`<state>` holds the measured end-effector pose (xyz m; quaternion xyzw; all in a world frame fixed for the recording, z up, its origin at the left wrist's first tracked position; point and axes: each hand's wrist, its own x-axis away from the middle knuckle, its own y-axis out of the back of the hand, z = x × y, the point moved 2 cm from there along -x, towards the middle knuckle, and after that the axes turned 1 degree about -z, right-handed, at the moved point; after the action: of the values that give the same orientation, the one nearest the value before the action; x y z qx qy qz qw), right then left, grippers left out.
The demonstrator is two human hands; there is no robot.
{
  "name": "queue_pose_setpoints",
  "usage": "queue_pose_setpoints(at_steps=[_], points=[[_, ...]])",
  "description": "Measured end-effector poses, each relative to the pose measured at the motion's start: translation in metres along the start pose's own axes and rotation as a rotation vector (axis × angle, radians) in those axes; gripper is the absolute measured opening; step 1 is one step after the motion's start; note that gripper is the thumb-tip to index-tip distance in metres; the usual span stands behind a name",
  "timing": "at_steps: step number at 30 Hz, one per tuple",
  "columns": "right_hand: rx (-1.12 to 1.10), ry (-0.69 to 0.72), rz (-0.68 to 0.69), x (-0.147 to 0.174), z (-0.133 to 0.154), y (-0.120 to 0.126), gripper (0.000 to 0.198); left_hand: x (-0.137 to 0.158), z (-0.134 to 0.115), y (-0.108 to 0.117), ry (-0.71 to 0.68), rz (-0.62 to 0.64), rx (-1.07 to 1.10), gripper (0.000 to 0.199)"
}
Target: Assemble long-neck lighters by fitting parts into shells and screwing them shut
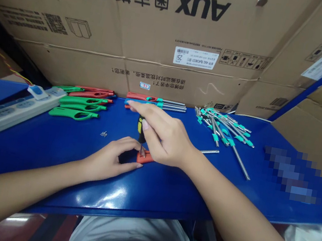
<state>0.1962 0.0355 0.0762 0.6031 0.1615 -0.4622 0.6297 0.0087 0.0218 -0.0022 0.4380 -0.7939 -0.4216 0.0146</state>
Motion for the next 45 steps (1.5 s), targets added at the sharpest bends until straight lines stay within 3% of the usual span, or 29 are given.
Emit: queue_pose_setpoints(at_steps=[3,10,16,18,22,24,29,31,35,37,42,45], points=[[-0.1,-0.052,0.04,-0.003,0.0,0.0,0.041,0.0,-0.001,0.0,0.001,0.004,0.012,0.017],[0.245,0.066,-0.146,0.001,-0.006,0.004,0.021,0.0,-0.001,0.0,0.009,0.003,0.001,0.019],[-0.164,-0.121,0.072,-0.002,-0.003,0.002,0.041,-0.001,-0.003,0.002,0.012,0.009,0.019,0.016],[-0.127,-0.114,0.01,-0.003,-0.003,0.003,0.032,-0.001,-0.003,0.002,0.016,0.012,0.017,0.016],[0.158,0.023,-0.15,-0.001,-0.003,0.005,0.021,-0.001,-0.001,0.001,0.015,0.012,0.011,0.018],[0.146,0.012,-0.1,0.0,-0.004,0.004,0.024,-0.001,-0.002,0.001,0.01,0.005,0.01,0.018],[-0.262,-0.193,0.118,-0.002,-0.003,0.0,0.042,-0.001,-0.004,0.002,0.008,0.015,0.019,0.015],[-0.247,-0.174,0.078,-0.003,-0.003,0.001,0.034,-0.001,-0.004,0.002,0.003,0.012,0.014,0.016],[0.062,-0.028,-0.096,-0.001,-0.004,0.003,0.023,0.0,-0.002,0.001,0.005,0.006,0.008,0.018],[0.148,0.018,-0.09,0.001,-0.003,0.003,0.023,0.0,-0.001,0.001,0.002,-0.005,0.006,0.018],[-0.157,-0.111,0.101,-0.001,-0.002,-0.003,0.041,-0.001,-0.004,0.002,0.008,0.001,0.016,0.016],[-0.157,-0.14,0.078,-0.002,-0.003,-0.006,0.033,-0.001,-0.004,0.002,0.009,0.003,0.014,0.017]])
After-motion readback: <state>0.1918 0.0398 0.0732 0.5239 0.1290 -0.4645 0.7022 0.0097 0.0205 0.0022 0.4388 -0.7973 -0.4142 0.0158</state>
